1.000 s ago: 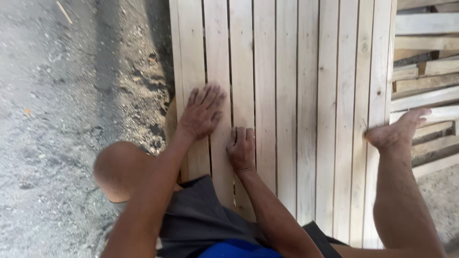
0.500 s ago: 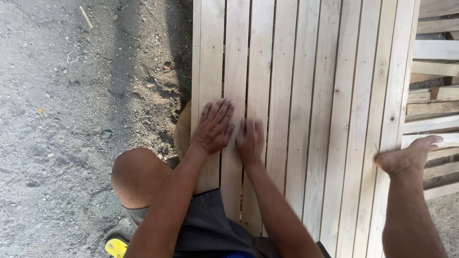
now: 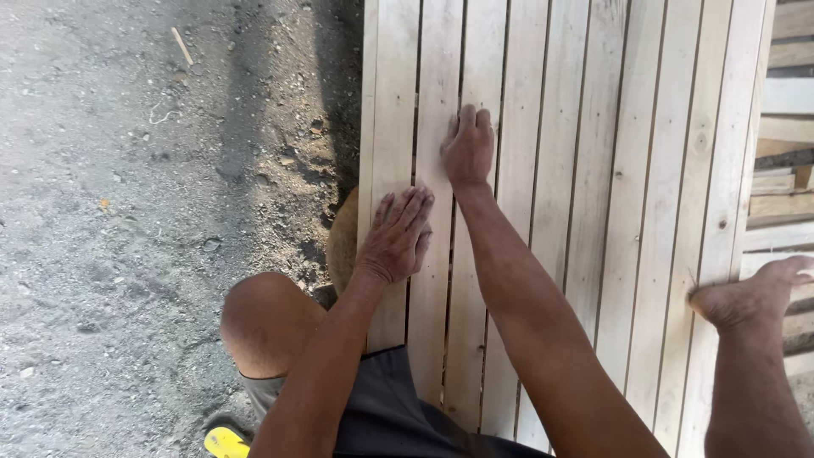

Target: The person sits on the ground and sands a slatted wooden panel using a small sanding block, rubbing along the slats and gaps by hand, working across different sections of the panel throughout the episode.

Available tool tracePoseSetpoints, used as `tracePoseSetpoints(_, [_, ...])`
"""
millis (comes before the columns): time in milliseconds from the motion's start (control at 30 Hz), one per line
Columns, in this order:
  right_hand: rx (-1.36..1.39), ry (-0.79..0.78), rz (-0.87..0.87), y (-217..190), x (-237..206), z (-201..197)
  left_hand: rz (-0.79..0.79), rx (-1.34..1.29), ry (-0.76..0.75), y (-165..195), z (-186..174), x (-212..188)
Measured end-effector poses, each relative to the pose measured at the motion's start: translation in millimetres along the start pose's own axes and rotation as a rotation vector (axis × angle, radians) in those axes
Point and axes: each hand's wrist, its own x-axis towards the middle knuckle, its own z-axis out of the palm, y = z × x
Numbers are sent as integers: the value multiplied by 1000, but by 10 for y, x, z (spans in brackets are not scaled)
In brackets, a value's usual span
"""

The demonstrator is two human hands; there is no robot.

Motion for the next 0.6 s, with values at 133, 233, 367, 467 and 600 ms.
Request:
tracePoseSetpoints(133, [76, -45, 68, -99, -623, -303, 9, 31, 12, -8, -10, 3])
tracePoseSetpoints(233, [49, -59, 33, -328, -1582, -798, -12, -3, 5, -9, -7, 0])
tracePoseSetpoints(367, [84, -90, 98, -443, -2351, -1149, -10, 16, -33, -3, -3, 1])
tracePoseSetpoints(467, [-127, -101, -27, -320, -1974, -920, -16, 5, -32, 13, -17, 6])
tracePoseSetpoints(600, [-60, 24, 31, -127, -637, -302, 1, 17, -3, 27, -74, 17])
